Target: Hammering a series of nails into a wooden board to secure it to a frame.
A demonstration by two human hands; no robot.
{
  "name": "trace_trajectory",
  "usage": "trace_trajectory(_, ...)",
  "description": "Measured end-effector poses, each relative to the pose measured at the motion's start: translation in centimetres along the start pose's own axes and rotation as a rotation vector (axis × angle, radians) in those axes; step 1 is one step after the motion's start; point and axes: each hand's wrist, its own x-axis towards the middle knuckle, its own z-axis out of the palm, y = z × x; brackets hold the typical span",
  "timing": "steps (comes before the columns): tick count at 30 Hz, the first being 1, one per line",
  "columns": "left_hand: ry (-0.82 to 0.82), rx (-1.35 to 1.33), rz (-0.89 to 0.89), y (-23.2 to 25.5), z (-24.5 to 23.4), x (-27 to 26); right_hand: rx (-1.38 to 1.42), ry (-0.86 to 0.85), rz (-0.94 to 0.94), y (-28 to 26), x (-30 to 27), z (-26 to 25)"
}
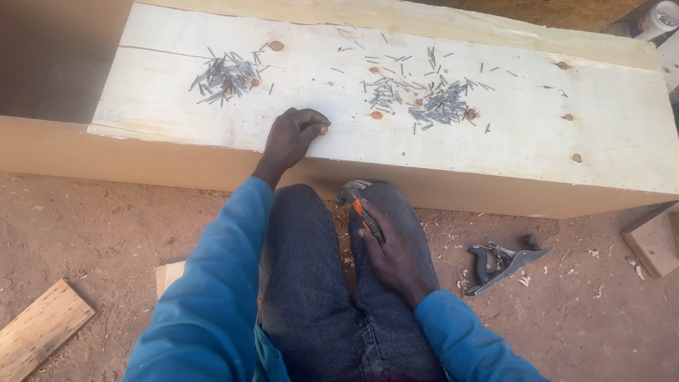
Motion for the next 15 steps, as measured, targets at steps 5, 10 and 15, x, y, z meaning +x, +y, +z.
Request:
trace_trajectory(5, 0.033, 0.009, -0.024, -0.3, 0.4, -1.0, 0.050, 0.030, 0.021, -0.9, -0.1, -0.4)
trace_trajectory(10, 0.020, 0.012, 0.043, 0.0, 0.3, -2.4, 0.058, 0.062, -0.010, -0.6, -0.2, -0.1)
trace_trajectory(15, 0.004, 0.012, 0.156, 0.9, -0.1, -3.6, 0.072, 0.075, -0.080, -0.7, -0.3, 0.0)
